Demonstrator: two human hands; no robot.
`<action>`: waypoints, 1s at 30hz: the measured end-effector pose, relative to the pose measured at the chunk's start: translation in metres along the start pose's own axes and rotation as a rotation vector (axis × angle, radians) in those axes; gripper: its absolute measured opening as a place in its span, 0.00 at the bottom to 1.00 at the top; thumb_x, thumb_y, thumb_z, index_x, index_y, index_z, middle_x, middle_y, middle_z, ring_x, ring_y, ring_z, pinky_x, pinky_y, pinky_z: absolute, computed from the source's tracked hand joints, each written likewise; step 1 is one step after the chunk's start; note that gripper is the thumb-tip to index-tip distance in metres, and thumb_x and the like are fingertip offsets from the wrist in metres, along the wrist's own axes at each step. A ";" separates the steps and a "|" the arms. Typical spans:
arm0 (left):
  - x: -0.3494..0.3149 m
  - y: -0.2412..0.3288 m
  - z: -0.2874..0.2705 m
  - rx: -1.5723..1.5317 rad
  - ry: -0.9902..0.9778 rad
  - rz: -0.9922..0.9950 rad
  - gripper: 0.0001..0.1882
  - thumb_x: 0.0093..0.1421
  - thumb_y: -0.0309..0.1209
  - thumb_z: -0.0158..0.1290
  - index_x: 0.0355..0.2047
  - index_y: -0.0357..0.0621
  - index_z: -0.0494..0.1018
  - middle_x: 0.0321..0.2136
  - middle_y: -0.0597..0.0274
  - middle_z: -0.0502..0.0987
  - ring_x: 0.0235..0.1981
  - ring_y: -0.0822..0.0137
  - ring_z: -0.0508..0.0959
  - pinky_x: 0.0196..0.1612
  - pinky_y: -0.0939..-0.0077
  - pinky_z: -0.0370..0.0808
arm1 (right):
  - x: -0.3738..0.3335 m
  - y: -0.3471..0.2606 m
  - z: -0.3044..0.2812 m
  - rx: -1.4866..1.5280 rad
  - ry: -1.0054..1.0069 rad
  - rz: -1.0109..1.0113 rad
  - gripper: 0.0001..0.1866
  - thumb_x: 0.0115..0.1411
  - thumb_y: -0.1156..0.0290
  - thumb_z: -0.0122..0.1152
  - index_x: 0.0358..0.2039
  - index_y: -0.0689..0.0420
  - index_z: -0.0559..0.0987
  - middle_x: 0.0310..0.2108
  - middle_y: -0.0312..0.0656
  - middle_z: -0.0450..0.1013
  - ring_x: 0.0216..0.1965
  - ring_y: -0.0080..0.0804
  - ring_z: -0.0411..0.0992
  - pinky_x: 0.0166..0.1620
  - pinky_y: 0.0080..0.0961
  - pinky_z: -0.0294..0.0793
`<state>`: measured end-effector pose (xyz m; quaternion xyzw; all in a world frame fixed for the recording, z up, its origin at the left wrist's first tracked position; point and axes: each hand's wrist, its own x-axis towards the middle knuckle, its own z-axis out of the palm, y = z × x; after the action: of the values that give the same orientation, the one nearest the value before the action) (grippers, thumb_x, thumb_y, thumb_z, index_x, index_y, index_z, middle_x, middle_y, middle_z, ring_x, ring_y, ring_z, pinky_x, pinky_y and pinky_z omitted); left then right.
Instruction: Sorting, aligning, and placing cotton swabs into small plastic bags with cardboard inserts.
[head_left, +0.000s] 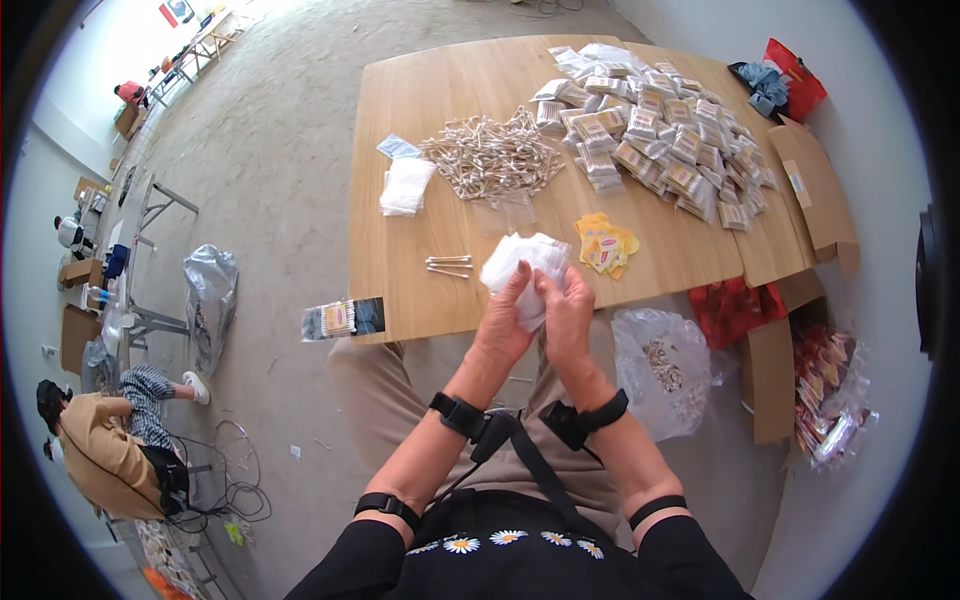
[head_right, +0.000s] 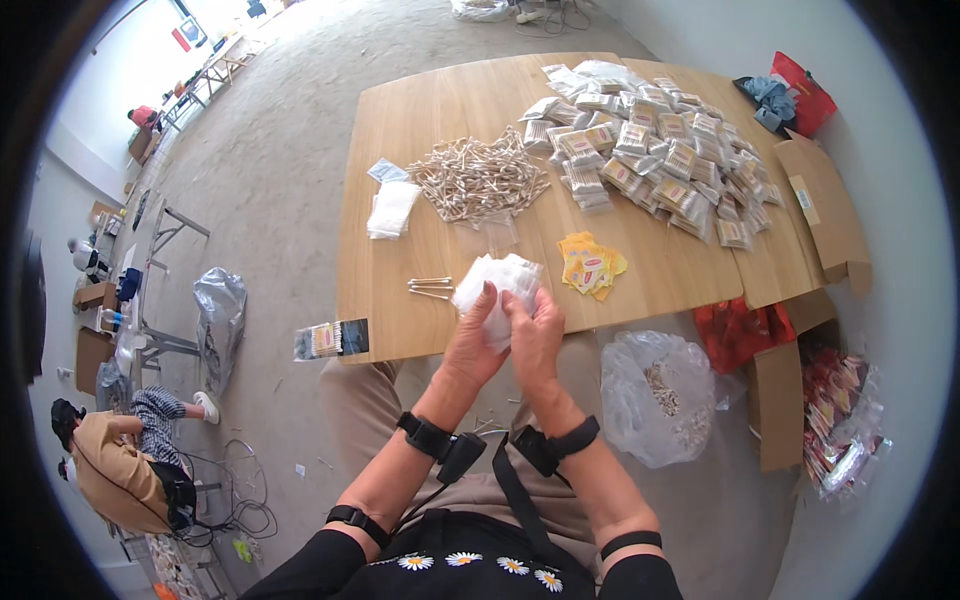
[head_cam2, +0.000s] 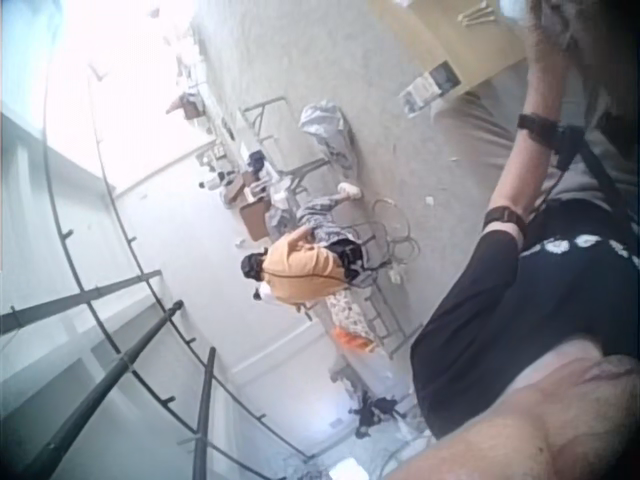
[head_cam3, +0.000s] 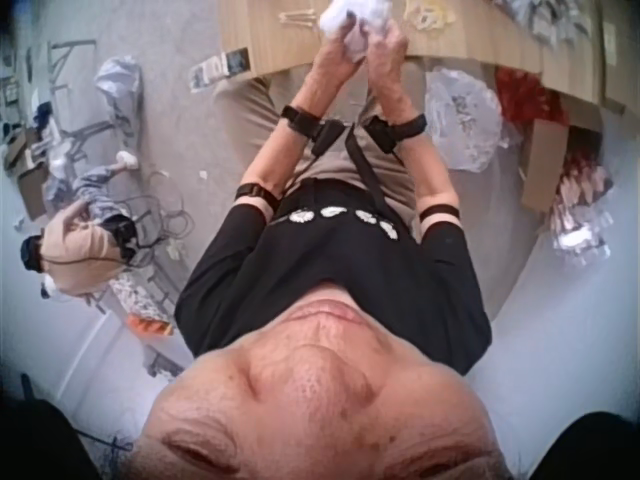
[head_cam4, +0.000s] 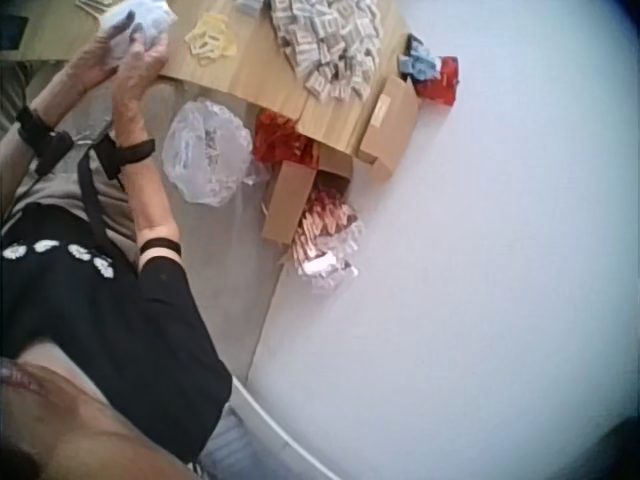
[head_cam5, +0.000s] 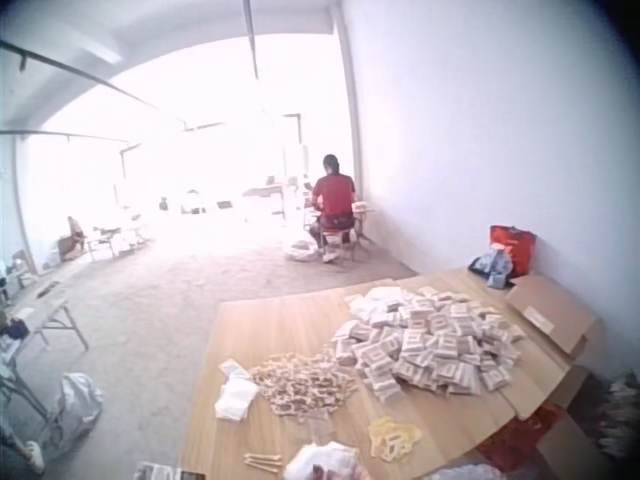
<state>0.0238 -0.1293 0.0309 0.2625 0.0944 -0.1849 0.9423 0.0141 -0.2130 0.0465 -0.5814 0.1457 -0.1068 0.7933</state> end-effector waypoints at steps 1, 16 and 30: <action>-0.002 0.005 0.002 0.001 -0.001 -0.001 0.32 0.62 0.47 0.58 0.60 0.44 0.64 0.52 0.59 0.74 0.54 0.63 0.74 0.57 0.60 0.73 | -0.008 0.000 0.000 0.001 0.001 -0.001 0.10 0.60 0.76 0.60 0.42 0.66 0.78 0.34 0.38 0.78 0.34 0.20 0.73 0.38 0.21 0.74; -0.077 0.054 -0.004 0.258 0.032 0.072 0.15 0.64 0.37 0.57 0.49 0.44 0.74 0.40 0.64 0.80 0.38 0.71 0.81 0.39 0.73 0.81 | -0.036 -0.046 0.003 -0.453 -0.286 -0.304 0.23 0.52 0.59 0.74 0.40 0.63 0.77 0.31 0.35 0.70 0.28 0.19 0.65 0.32 0.18 0.68; -0.120 0.056 -0.038 0.219 -0.112 -0.025 0.25 0.62 0.42 0.59 0.54 0.42 0.70 0.46 0.63 0.77 0.46 0.67 0.79 0.49 0.67 0.77 | -0.076 -0.034 0.017 -0.043 -0.525 0.187 0.15 0.60 0.72 0.63 0.46 0.64 0.79 0.39 0.39 0.78 0.39 0.26 0.76 0.42 0.23 0.76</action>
<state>-0.0668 -0.0288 0.0577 0.3519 0.0239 -0.2202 0.9095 -0.0507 -0.1829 0.0920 -0.5900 -0.0095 0.1240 0.7978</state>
